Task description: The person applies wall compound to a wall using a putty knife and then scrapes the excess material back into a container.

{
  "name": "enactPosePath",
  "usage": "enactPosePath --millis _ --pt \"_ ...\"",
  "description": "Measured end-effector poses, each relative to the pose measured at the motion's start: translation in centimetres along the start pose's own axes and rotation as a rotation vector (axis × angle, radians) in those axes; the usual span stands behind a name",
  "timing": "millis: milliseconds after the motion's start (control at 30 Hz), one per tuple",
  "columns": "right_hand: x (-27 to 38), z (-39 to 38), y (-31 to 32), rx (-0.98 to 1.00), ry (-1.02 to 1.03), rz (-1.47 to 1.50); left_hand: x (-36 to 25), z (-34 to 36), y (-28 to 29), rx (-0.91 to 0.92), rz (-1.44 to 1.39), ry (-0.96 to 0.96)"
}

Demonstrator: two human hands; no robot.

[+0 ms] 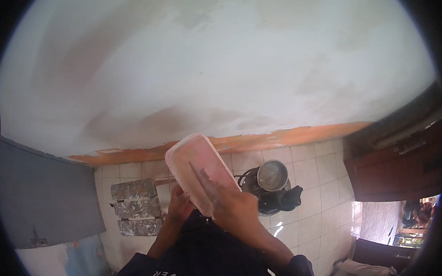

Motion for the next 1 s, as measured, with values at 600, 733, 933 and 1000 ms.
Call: enactPosePath --millis 600,733,933,1000 --pt "1.3 0.1 -0.5 0.000 0.083 -0.009 0.1 0.1 0.1 0.027 0.000 0.017" --pt "2.0 0.3 -1.7 0.051 0.099 -0.074 0.5 -0.1 0.1 0.023 0.053 -0.012" --pt "1.6 1.0 -1.0 0.064 0.066 -0.030 -0.4 -0.5 -0.7 0.011 0.037 -0.014" --pt "1.7 1.0 -1.9 0.098 0.089 -0.093 -0.5 -0.4 -0.8 -0.018 0.020 0.002"
Point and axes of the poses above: each hand's wrist, its own z-axis towards the middle knuckle, its own y-axis out of the back of the hand, x = y × z, the point moved 6 cm from there along z, towards the middle knuckle, and after that the axes turned 1 degree about -z, right-handed, at the moved point
